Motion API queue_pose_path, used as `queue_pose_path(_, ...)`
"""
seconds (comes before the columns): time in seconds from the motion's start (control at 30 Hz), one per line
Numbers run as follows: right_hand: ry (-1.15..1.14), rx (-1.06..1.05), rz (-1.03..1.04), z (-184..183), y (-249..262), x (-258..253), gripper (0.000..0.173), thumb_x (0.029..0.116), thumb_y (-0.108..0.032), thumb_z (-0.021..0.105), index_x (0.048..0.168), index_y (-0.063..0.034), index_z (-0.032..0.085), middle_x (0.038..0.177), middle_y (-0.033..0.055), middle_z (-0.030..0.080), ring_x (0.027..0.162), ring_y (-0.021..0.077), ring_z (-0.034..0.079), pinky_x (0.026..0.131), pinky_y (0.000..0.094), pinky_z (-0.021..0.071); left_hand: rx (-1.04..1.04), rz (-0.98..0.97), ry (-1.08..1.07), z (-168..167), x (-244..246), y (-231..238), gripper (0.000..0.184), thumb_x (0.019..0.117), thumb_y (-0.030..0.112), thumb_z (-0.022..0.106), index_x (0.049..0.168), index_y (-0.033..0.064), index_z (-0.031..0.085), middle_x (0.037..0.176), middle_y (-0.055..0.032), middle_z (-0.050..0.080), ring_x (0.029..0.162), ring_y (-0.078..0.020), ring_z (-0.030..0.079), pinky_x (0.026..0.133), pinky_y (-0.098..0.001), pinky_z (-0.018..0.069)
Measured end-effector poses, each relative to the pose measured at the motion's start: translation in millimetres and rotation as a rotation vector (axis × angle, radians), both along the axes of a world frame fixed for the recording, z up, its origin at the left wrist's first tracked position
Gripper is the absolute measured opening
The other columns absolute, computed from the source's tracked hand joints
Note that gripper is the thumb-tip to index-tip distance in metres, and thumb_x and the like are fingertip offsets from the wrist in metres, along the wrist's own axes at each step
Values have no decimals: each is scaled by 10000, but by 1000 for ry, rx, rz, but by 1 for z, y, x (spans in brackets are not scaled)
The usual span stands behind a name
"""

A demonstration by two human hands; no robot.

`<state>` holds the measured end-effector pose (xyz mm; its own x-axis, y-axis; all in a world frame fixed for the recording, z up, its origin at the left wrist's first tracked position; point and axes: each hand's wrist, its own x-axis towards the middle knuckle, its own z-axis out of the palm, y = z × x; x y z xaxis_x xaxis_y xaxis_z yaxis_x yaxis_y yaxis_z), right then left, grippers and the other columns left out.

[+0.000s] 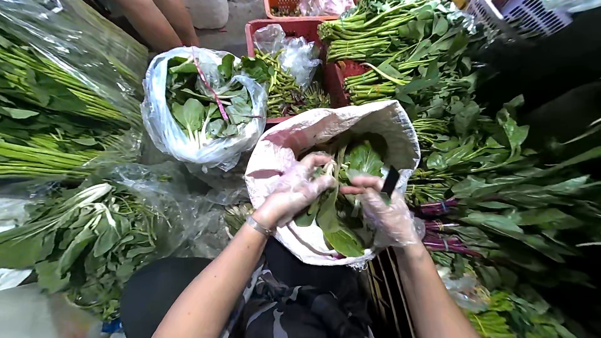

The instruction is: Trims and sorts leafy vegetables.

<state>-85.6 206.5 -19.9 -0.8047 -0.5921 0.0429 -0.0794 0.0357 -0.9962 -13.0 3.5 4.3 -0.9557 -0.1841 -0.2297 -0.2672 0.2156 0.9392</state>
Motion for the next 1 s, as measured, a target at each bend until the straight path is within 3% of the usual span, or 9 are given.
queue_pose_path(0.07, 120, 114, -33, 3, -13, -2, 278, 918, -70, 692, 1163, 62, 682, 1039, 77, 732, 886, 32, 681, 826, 225, 576, -145, -37, 53, 4, 0, 14, 376, 967, 120, 677, 1333, 110, 592, 1207, -87, 680, 1007, -167, 673, 887, -410, 558)
queue_pose_path(0.17, 176, 142, 1, 5, -22, -10, 106, 895, -35, 709, 983, 23, 709, 941, 15, 708, 865, -25, 639, 823, 175, 541, -288, -43, 70, 12, 0, 23, 289, 980, 137, 669, 1257, 65, 633, 1058, -133, 707, 937, -232, 685, 860, -461, 549)
queue_pose_path(0.3, 350, 101, 71, -2, -26, -18, 98, 891, -64, 663, 931, 8, 718, 898, 2, 707, 837, -42, 637, 794, 154, 536, -363, -56, 63, 14, 2, 24, 279, 954, 91, 676, 1223, 26, 641, 1065, -169, 696, 969, -278, 680, 892, -487, 540)
queue_pose_path(0.4, 756, 294, 3, -4, -23, -33, 183, 842, -34, 681, 991, 19, 774, 938, 162, 753, 855, 262, 729, 798, 441, 579, -413, -102, -54, 25, 8, 23, 352, 922, 41, 683, 1264, -1, 611, 1142, -235, 663, 1058, -374, 649, 919, -560, 509)
queue_pose_path(0.5, 594, 719, -18, 0, -17, -53, 317, 947, -124, 696, 1231, 18, 700, 1157, 266, 703, 1073, 448, 681, 936, 633, 509, -368, -44, -123, 22, 14, 10, 354, 988, 92, 618, 1331, 21, 571, 1176, -227, 654, 1064, -355, 648, 921, -554, 512)
queue_pose_path(0.6, 391, 651, 48, 6, -19, -39, 582, 960, -170, 695, 1453, 39, 467, 1297, 294, 608, 1149, 413, 632, 995, 580, 494, -266, 32, -166, 14, 11, 4, 341, 1068, 215, 530, 1374, 64, 542, 1145, -186, 661, 957, -271, 675, 859, -487, 556)
queue_pose_path(0.67, 490, 439, 27, 3, -23, -15, 369, 988, -132, 556, 1284, 87, 585, 1162, 252, 678, 1052, 343, 684, 932, 507, 546, -261, 64, -154, 6, 10, 8, 337, 1078, 253, 512, 1356, 71, 566, 1157, -175, 663, 968, -259, 674, 868, -485, 553)
queue_pose_path(0.77, 524, 522, 76, 12, -33, 8, 300, 1037, -176, 506, 1140, 35, 693, 914, 215, 721, 856, 371, 721, 770, 556, 567, -314, 68, -136, 0, 9, 13, 321, 1064, 212, 528, 1329, 40, 588, 1171, -209, 662, 1036, -315, 663, 916, -531, 522)
queue_pose_path(1.0, 512, 725, 52, 8, -45, 12, 290, 1051, -183, 519, 1176, 27, 676, 930, 252, 715, 881, 436, 719, 777, 593, 559, -395, 75, -137, 6, 7, 22, 274, 1044, 177, 561, 1257, 14, 621, 1137, -234, 666, 1066, -370, 650, 929, -557, 505)
